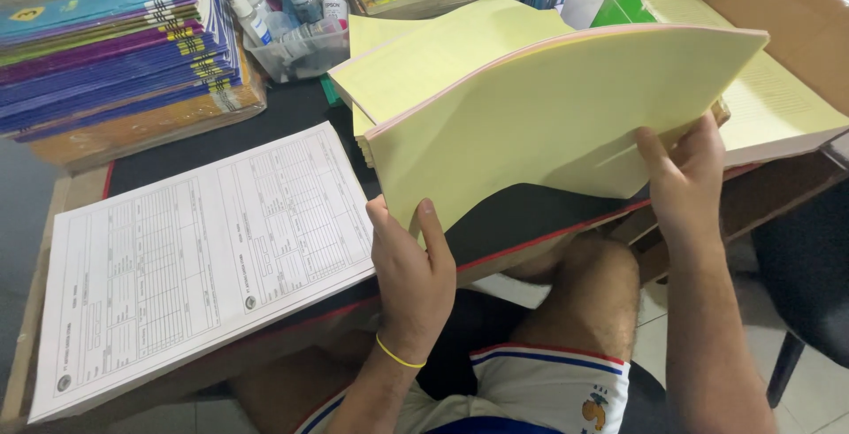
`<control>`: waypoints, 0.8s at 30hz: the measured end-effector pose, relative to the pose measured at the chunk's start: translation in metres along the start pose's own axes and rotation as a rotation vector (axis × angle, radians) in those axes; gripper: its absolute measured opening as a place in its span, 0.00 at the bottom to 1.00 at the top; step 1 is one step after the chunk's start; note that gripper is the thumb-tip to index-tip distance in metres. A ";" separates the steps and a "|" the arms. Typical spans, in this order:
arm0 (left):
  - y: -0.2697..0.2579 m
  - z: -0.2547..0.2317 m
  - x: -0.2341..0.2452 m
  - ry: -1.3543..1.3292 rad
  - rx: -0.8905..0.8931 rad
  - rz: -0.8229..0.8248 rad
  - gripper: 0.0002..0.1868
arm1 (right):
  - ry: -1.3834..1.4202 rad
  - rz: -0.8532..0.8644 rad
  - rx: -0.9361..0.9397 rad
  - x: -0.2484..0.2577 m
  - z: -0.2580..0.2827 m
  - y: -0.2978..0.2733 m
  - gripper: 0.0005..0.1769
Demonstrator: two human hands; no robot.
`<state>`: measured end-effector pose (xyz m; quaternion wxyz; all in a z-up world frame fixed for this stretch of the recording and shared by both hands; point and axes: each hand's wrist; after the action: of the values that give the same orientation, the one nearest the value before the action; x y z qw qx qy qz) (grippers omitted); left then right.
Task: The person sits at a desk and organizes paperwork by flipping through a stack of printed forms and yellow sheets. They separate a small stack of yellow papers, fold them, and place them on top of the white forms before continuing to flip through the remaining documents.
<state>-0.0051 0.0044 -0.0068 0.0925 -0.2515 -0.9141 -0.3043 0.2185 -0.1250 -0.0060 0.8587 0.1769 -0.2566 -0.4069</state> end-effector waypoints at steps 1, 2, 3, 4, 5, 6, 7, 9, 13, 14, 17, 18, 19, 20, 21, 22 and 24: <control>0.000 0.000 0.000 0.001 0.001 -0.003 0.10 | 0.001 0.003 0.001 -0.001 0.002 -0.002 0.17; 0.000 -0.001 0.001 -0.032 0.006 0.022 0.09 | -0.017 0.023 0.018 -0.003 0.004 -0.002 0.17; 0.000 -0.001 0.002 -0.066 0.011 0.048 0.08 | -0.036 0.043 0.034 -0.005 0.006 -0.003 0.18; 0.000 0.002 0.000 -0.063 0.014 0.042 0.08 | -0.034 0.050 0.036 -0.003 0.001 -0.003 0.18; 0.000 0.005 -0.001 -0.040 0.021 0.041 0.09 | -0.068 0.038 -0.017 0.000 -0.005 -0.004 0.16; 0.000 0.009 -0.003 -0.016 0.027 0.040 0.11 | -0.103 0.025 -0.069 0.002 -0.011 -0.005 0.16; 0.001 0.008 0.000 -0.015 0.028 0.035 0.11 | -0.102 0.029 -0.067 0.004 -0.015 -0.003 0.16; 0.005 0.004 0.004 -0.042 0.022 0.082 0.09 | -0.187 0.005 -0.053 0.010 -0.024 0.000 0.12; 0.032 -0.015 0.039 -0.091 0.123 0.143 0.06 | -0.175 -0.043 -0.126 0.027 -0.003 0.021 0.09; 0.042 -0.020 0.051 -0.091 0.209 0.162 0.08 | -0.168 0.018 -0.140 0.027 0.018 0.028 0.10; 0.077 -0.023 0.080 -0.108 0.135 0.206 0.11 | -0.102 0.163 -0.167 0.026 0.063 0.053 0.06; 0.090 -0.022 0.089 -0.126 -0.032 0.233 0.13 | -0.044 0.240 -0.178 0.025 0.074 0.062 0.04; 0.102 -0.017 0.091 -0.125 -0.027 0.232 0.13 | -0.042 0.244 -0.182 0.027 0.068 0.072 0.04; 0.115 -0.012 0.094 -0.326 -0.077 0.292 0.12 | -0.191 0.187 -0.239 0.030 0.064 0.083 0.15; 0.128 -0.007 0.097 -0.528 -0.126 0.351 0.12 | -0.341 0.130 -0.296 0.033 0.060 0.094 0.25; 0.137 -0.005 0.101 -0.527 -0.125 0.354 0.12 | -0.339 0.128 -0.298 0.033 0.057 0.099 0.25; 0.155 -0.001 0.107 -0.501 -0.021 0.352 0.13 | -0.404 0.157 -0.305 0.032 0.051 0.112 0.36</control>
<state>-0.0171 0.1535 0.1072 -0.0871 -0.4740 -0.8478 -0.2215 0.2736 -0.0877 0.1022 0.8357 -0.0596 -0.3715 -0.4000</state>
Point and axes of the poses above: each hand's wrist, its own y-axis towards the middle knuckle, its own x-axis out of the back of the hand, z = x × y, and after that the axes turned 12 degrees about z, right-handed
